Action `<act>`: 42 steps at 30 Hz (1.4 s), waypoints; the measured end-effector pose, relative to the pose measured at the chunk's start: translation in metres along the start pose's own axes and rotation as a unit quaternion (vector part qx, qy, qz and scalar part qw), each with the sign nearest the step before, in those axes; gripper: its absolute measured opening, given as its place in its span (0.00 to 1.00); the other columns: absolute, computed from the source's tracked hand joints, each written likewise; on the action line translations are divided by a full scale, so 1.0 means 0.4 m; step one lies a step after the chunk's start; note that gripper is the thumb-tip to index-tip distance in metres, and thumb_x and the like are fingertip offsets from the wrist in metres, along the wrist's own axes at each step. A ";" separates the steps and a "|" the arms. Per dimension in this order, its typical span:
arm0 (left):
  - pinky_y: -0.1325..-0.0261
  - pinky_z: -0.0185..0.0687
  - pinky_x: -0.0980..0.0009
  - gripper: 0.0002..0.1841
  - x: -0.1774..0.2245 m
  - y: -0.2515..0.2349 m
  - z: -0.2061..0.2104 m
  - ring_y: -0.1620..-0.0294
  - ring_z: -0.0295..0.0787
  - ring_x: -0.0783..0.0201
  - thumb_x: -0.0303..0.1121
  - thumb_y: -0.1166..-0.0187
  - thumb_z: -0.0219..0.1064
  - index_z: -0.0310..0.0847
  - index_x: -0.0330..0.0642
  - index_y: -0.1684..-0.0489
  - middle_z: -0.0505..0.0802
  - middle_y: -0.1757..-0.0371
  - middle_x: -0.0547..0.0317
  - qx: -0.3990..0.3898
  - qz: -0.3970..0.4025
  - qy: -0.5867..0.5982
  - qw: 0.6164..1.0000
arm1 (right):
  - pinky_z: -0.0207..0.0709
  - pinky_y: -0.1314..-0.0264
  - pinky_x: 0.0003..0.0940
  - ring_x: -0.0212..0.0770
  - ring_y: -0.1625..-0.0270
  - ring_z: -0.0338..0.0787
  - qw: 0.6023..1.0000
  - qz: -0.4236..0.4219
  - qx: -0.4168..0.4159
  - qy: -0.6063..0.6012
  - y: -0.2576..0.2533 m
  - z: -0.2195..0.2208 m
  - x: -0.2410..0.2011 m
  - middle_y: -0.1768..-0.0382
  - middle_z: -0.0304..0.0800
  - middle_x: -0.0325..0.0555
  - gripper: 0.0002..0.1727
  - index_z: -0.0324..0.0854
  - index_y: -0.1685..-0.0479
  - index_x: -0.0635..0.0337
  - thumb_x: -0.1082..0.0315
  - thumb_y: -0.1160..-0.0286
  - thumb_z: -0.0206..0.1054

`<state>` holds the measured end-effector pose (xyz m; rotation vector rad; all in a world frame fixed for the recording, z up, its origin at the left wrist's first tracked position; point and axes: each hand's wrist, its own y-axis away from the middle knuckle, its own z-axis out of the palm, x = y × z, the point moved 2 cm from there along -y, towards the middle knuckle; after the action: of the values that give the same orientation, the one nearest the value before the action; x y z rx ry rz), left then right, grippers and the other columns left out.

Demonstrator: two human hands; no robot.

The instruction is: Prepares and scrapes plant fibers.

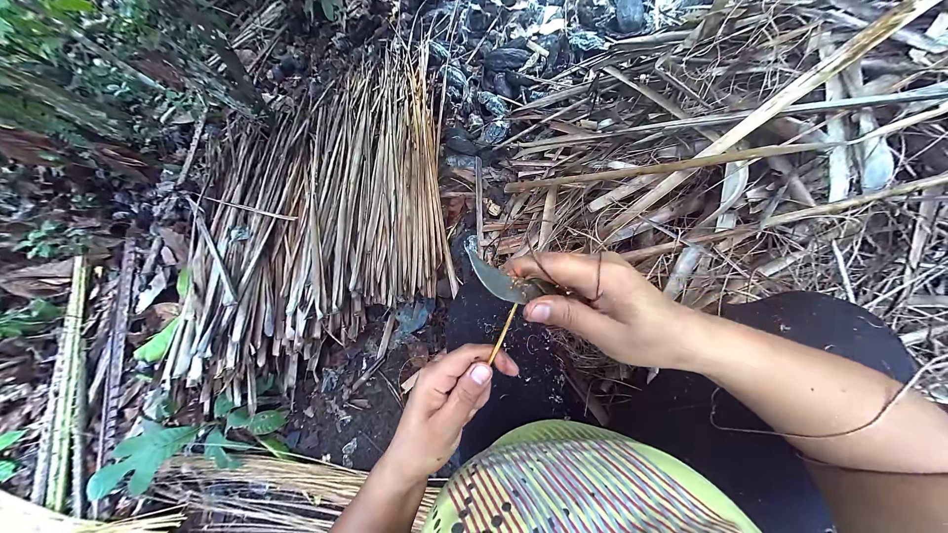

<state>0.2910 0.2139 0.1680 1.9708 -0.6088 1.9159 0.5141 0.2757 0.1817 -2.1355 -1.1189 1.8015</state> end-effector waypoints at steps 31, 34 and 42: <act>0.81 0.67 0.89 0.11 -0.023 0.011 0.028 0.87 0.71 0.86 0.39 0.11 0.59 0.85 0.47 0.57 0.76 0.86 0.81 -0.187 -0.171 0.534 0.807 | 0.57 0.79 0.05 0.09 0.78 0.66 0.877 0.098 -0.220 -0.416 0.011 -0.026 0.008 0.77 0.74 0.22 0.32 0.72 0.22 0.65 0.50 0.15 0.61; 0.81 0.68 0.89 0.10 -0.022 0.011 0.030 0.87 0.72 0.85 0.39 0.12 0.60 0.85 0.48 0.57 0.76 0.86 0.81 -0.182 -0.178 0.538 0.804 | 0.57 0.79 0.06 0.10 0.79 0.66 0.875 0.102 -0.223 -0.417 0.010 -0.025 0.010 0.77 0.74 0.21 0.29 0.74 0.24 0.63 0.51 0.14 0.60; 0.80 0.66 0.88 0.10 -0.015 0.003 0.032 0.86 0.71 0.86 0.40 0.11 0.59 0.85 0.50 0.57 0.75 0.86 0.83 -0.129 -0.147 0.473 0.859 | 0.75 0.57 0.08 0.11 0.62 0.80 0.995 -0.030 -0.067 -0.065 0.006 -0.022 -0.021 0.59 0.91 0.31 0.20 0.83 0.36 0.66 0.60 0.12 0.59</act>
<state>0.3013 0.2069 0.1614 0.7148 -0.2295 2.1279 0.5228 0.2719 0.1896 -2.0551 -1.3540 1.9136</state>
